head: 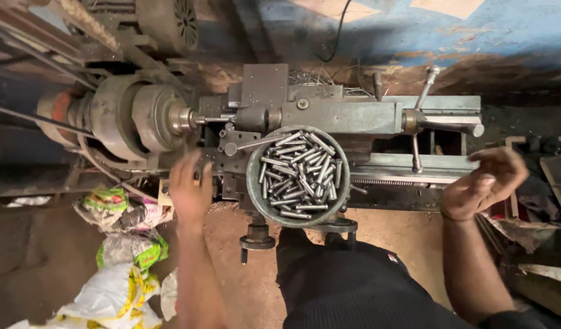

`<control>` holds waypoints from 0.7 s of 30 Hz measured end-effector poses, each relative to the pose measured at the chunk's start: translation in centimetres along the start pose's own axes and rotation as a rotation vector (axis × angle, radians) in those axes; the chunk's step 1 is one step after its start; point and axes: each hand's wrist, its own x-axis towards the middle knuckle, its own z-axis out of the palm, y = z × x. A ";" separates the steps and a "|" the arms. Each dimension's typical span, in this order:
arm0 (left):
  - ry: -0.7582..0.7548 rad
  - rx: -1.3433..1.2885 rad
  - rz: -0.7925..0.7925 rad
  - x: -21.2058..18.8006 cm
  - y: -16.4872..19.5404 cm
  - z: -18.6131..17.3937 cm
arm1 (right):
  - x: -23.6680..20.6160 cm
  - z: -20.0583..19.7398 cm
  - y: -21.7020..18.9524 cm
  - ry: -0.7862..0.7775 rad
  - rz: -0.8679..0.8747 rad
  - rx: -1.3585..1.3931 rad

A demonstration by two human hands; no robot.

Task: The person operates a bench lathe to machine small metal pin parts. They load a blank into the chuck, engage the spinning lathe, turn the handwheels to feed the cutting tool, then remove the finished part and drop it into a bowl filled with similar machined pins, repeating the cycle.

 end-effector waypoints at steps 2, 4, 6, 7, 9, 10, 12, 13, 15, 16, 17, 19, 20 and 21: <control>0.030 -0.022 -0.150 -4.9 -0.4 -0.3 | 3.8 2.5 1.0 0.009 -0.054 -0.058; -0.066 0.013 -0.430 -9.8 -0.9 -0.3 | 7.9 4.7 3.0 -0.065 -0.001 -0.170; -0.268 0.069 -0.565 -14.7 -1.3 -0.6 | 8.9 5.6 3.3 -0.138 0.000 -0.295; -0.313 0.019 -0.651 -16.8 -1.3 0.0 | 9.4 5.6 3.4 -0.176 -0.052 -0.359; -0.414 -0.185 -0.863 -20.6 -1.2 1.5 | 9.4 5.6 3.3 -0.256 -0.065 -0.415; -0.452 -0.314 -1.001 -22.1 -1.0 2.2 | 9.0 5.4 3.0 -0.271 -0.065 -0.410; -0.466 -0.603 -1.288 -24.0 -0.4 3.5 | 9.0 5.2 3.0 -0.289 -0.095 -0.381; -0.452 -0.707 -1.404 -24.7 0.1 3.6 | 8.9 5.1 3.1 -0.303 -0.086 -0.367; -0.373 -0.728 -1.457 -25.5 1.6 3.7 | 8.9 5.0 3.6 -0.324 -0.070 -0.353; -0.419 -0.636 -1.412 -25.6 2.7 3.3 | 8.9 5.0 4.0 -0.324 -0.070 -0.355; -0.472 -0.545 -1.357 -25.5 4.0 3.0 | 8.9 4.9 4.3 -0.320 -0.080 -0.381; -0.437 -0.563 -1.149 -24.6 6.8 3.9 | 8.8 4.8 4.7 -0.322 -0.104 -0.448; -0.353 -0.656 -1.008 -24.3 8.2 4.5 | 8.8 4.7 4.8 -0.337 -0.111 -0.447; -0.268 -0.743 -0.855 -24.0 9.0 5.2 | 8.8 4.6 4.8 -0.351 -0.118 -0.445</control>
